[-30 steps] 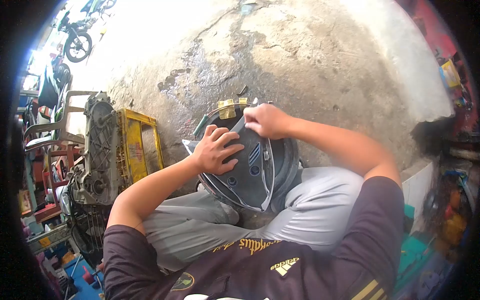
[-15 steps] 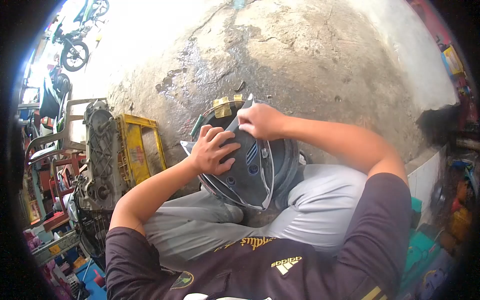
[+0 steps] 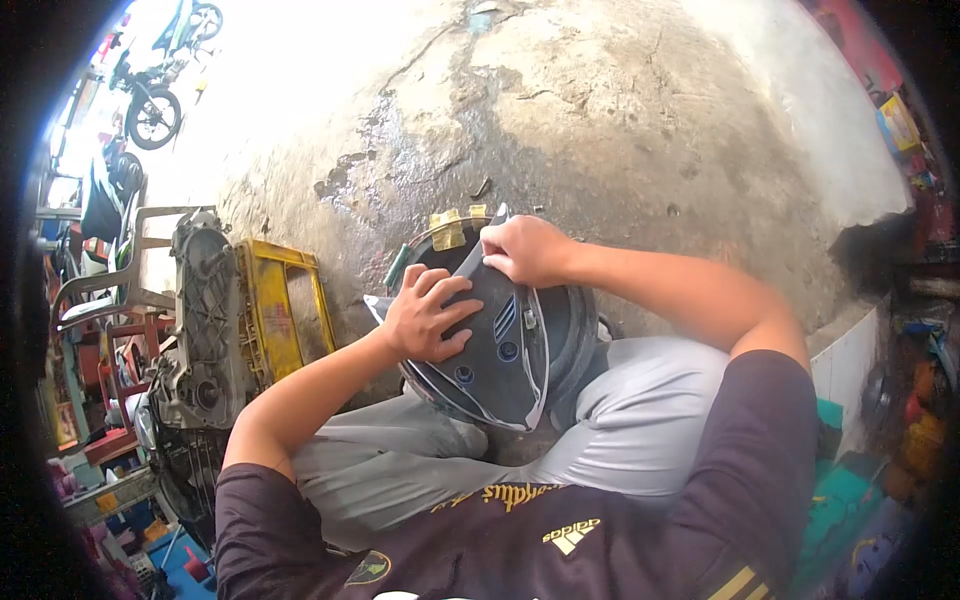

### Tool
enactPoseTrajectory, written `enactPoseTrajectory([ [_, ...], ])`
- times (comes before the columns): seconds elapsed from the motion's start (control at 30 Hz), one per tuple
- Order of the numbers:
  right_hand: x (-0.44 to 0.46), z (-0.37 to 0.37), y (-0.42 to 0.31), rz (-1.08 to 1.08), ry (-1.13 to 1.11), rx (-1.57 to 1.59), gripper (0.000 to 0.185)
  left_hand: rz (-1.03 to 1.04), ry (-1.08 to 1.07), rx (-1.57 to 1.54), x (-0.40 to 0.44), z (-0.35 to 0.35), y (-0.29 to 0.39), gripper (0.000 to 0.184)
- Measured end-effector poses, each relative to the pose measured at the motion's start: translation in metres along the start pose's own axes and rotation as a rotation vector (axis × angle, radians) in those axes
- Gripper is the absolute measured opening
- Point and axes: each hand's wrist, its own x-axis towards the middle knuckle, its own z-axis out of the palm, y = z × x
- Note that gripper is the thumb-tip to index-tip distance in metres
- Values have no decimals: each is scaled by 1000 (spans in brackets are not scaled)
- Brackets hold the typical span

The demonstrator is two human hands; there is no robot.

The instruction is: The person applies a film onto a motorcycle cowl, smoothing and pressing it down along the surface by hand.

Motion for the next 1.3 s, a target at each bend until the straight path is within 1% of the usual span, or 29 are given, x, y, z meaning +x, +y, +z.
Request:
enactPoseTrajectory([
  [0.07, 5, -5, 9, 54, 69, -29, 20, 1, 13, -6, -1, 1, 0, 47],
  [0.13, 12, -16, 23, 164, 135, 37, 20, -14, 5, -21, -2, 2, 1, 47],
  [0.23, 15, -18, 29, 165, 158, 43, 19, -4, 19, -18, -1, 2, -1, 46],
  [0.33, 8, -5, 19, 111, 129, 114, 19, -3, 28, -16, 0, 1, 0, 46],
  [0.43, -5, 6, -1, -84, 15, 65, 16, 12, 38, -17, -1, 0, 0, 45],
  [0.47, -9, 11, -9, -85, -46, 11, 14, 13, 31, -10, -2, 1, 0, 46],
  [0.53, -13, 17, -10, -170, 27, -33, 13, 20, 28, 0, -1, 0, -1, 46],
  [0.6, -7, 14, 6, -157, 94, -43, 14, 10, 21, -3, -1, -1, 1, 45],
  [0.63, -6, 8, 8, -108, 135, -118, 14, 11, 26, -1, -2, -1, 1, 45],
  [0.67, -3, 4, 15, -37, 151, -43, 15, 4, 24, -2, -2, 0, 2, 45],
  [0.73, 3, -6, 22, 123, 154, -9, 19, -1, 26, -3, -1, -1, 2, 45],
  [0.87, 0, -7, 16, 135, 134, 11, 20, -2, 8, 0, 0, 0, 2, 46],
  [0.93, -6, 1, 8, -32, 62, 25, 18, -6, 1, 0, 0, 1, 1, 46],
  [0.97, -7, 2, 7, -44, 28, 45, 18, 0, 13, -4, -1, 2, 1, 46],
  [1.0, -5, 0, 8, -42, 29, 55, 18, 7, 25, -10, -1, 1, 0, 47],
  [1.07, -2, -7, 18, 34, 72, -12, 18, 0, 14, -14, -1, 1, 0, 47],
  [1.1, 1, -12, 24, 108, 90, 39, 18, -4, 16, -12, 0, 2, 0, 47],
  [1.13, 3, -14, 31, 134, 127, 30, 18, -3, 17, -16, -1, 3, 0, 47],
  [1.23, 4, -13, 32, 130, 145, 18, 18, 1, 21, -10, 0, 3, -1, 47],
  [1.3, 0, -8, 25, 70, 130, 13, 17, 4, 23, -7, -1, 3, -1, 46],
])
